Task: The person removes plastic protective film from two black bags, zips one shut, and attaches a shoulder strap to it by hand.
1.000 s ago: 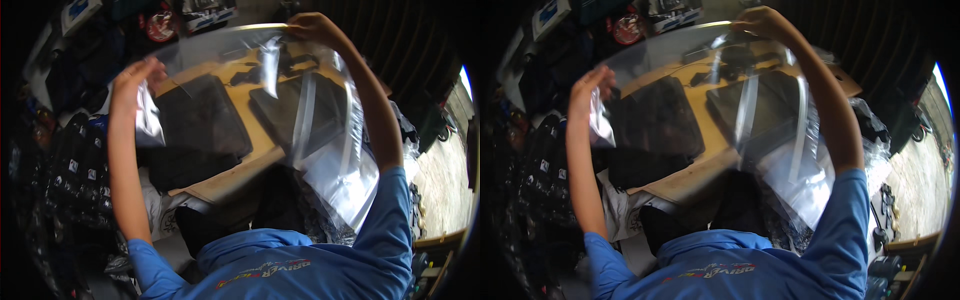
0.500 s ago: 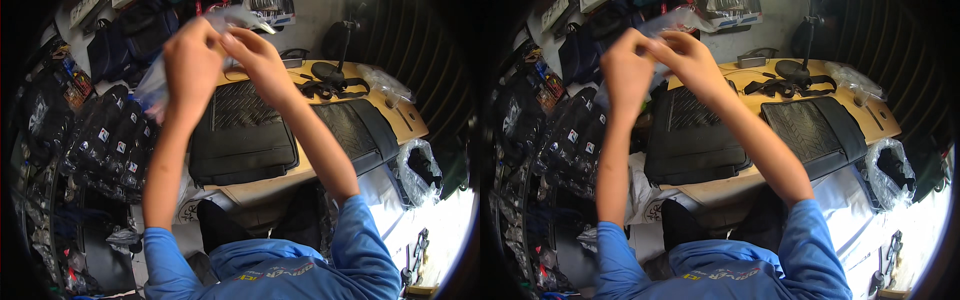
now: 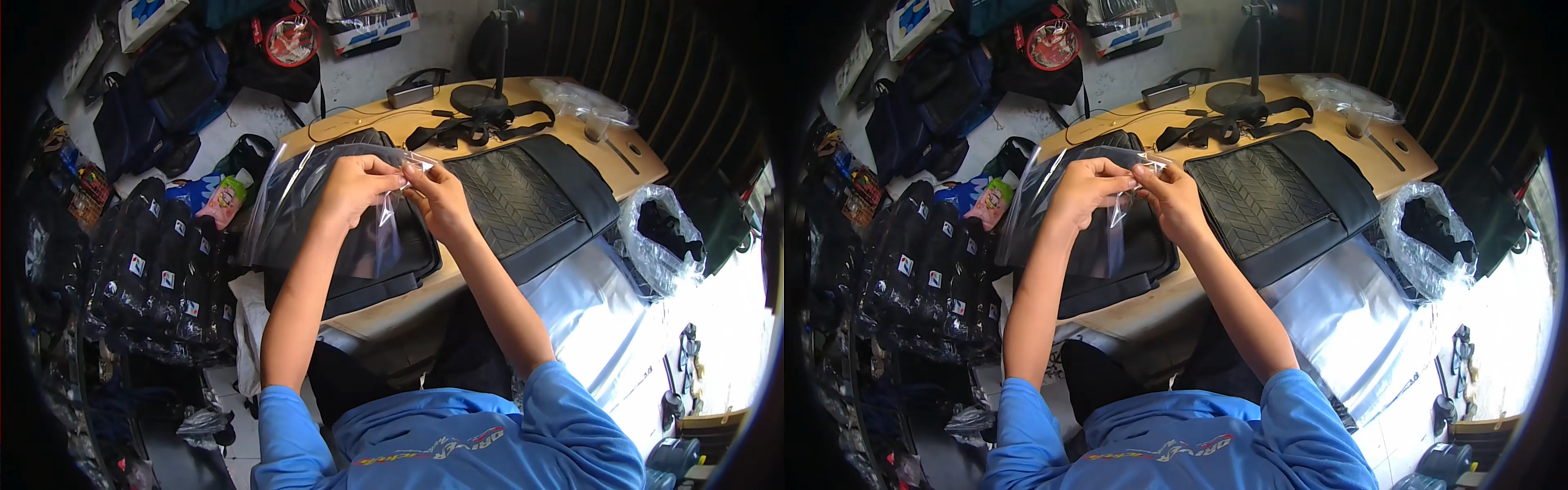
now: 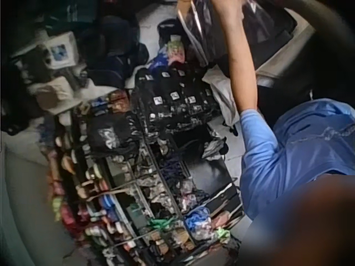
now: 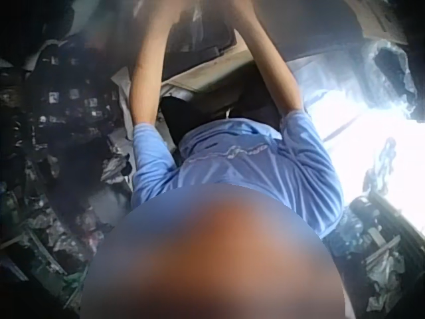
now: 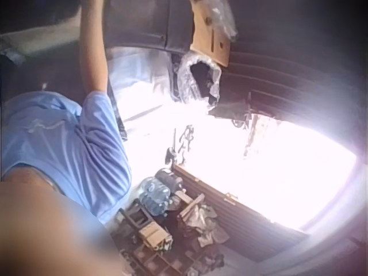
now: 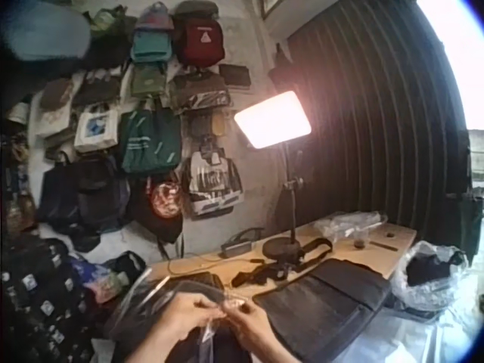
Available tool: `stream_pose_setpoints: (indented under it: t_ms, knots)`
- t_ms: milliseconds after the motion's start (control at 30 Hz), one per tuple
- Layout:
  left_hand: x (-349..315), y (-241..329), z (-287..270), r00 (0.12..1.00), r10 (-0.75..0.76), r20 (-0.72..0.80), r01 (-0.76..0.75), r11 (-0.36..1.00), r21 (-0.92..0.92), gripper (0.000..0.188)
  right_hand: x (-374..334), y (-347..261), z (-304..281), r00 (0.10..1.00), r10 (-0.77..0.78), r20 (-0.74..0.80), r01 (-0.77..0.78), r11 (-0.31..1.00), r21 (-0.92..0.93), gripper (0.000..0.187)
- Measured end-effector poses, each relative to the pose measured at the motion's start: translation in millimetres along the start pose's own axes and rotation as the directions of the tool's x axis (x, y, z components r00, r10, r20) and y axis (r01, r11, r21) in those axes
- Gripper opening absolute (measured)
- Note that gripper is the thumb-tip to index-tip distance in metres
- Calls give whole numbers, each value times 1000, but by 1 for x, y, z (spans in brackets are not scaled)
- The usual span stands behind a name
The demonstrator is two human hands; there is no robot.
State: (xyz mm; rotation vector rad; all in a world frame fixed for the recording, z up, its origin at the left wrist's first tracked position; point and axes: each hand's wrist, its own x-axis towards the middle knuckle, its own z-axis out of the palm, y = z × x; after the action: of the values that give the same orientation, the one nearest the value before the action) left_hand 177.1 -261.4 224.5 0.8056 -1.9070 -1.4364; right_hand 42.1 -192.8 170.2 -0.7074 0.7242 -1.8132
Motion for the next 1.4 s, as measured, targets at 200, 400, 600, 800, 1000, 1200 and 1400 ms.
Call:
stream_pose_setpoints:
  t_ms: [200,400,600,800,1000,1200,1400]
  knots:
    - [3,4,-5,981,-65,-184,33,985,-170,12,-3,3,-36,998,-39,42,49,954,-297,44]
    - [11,23,-17,641,677,-361,-307,657,688,15,-10,3,-58,996,-93,-9,51,618,-784,48]
    - [-10,24,6,694,696,-184,-376,568,732,14,-16,-39,-70,992,123,-29,-110,728,-676,52]
    - [-21,19,27,722,691,-49,-467,537,703,25,23,-163,-194,836,-545,-66,-168,-139,-976,66]
    - [-24,16,34,800,600,-20,-456,628,630,18,27,-235,-297,893,-176,-415,-448,-444,-776,104]
    - [-21,0,31,773,634,-38,-482,624,615,15,18,-232,-314,862,-179,-474,-506,-300,-809,94]
    - [-17,-5,36,806,592,-20,-479,671,566,15,9,-255,-279,841,-105,-531,-540,-240,-807,78]
